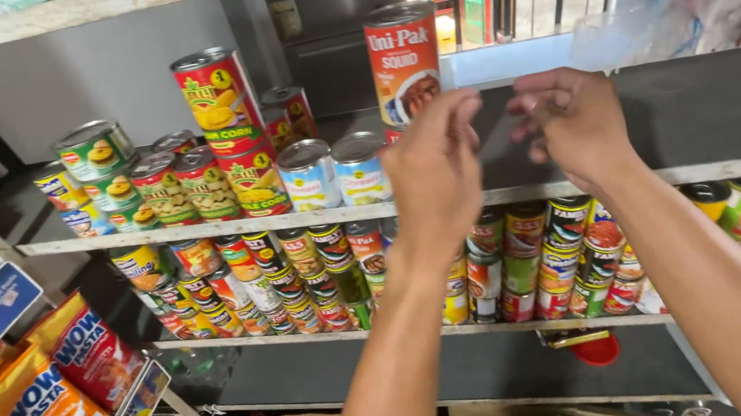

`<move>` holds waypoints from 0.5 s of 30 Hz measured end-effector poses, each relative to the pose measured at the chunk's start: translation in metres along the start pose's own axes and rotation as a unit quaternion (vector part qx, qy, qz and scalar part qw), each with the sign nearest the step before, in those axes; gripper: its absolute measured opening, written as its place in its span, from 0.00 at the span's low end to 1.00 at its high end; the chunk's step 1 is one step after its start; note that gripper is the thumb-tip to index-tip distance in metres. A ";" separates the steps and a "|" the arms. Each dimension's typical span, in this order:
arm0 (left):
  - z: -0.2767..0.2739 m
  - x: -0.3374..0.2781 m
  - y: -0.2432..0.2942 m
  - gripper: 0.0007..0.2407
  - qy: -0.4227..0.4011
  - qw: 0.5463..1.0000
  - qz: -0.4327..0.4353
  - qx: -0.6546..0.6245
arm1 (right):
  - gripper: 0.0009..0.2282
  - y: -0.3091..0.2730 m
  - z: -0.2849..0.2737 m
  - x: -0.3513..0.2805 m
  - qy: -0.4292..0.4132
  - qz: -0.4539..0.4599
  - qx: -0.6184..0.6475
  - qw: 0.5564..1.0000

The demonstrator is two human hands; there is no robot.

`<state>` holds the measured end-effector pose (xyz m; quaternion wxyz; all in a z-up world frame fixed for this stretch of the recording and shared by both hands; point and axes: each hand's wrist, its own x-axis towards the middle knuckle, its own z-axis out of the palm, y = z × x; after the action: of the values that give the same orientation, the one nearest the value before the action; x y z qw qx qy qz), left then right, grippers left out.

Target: Organizing and stocking various canned food items on retail shelves.

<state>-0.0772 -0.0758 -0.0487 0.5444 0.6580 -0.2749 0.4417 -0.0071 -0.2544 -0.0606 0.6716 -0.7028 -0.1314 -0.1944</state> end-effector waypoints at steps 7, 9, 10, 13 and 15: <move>0.074 -0.029 0.012 0.19 -0.105 0.984 -0.010 0.145 | 0.24 0.071 -0.054 0.006 0.138 -0.016 -0.066 0.988; 0.087 -0.035 0.023 0.24 -0.199 0.967 -0.047 0.154 | 0.32 0.092 -0.080 0.013 0.082 0.026 0.099 0.991; 0.100 -0.038 0.030 0.24 -0.201 0.967 -0.045 0.152 | 0.32 0.085 -0.089 0.011 0.085 0.025 0.099 0.991; 0.143 -0.051 0.040 0.26 -0.145 0.981 0.053 0.116 | 0.32 0.052 -0.115 0.000 -0.002 0.087 0.241 0.967; 0.183 -0.065 0.036 0.31 -0.141 0.988 0.069 0.004 | 0.35 0.012 -0.132 -0.014 -0.051 0.081 0.320 0.942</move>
<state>-0.0858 -0.2678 -0.0919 0.4662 0.6952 -0.3919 0.3817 -0.0268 -0.3850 -0.0742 0.8670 -0.4677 -0.1640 -0.0507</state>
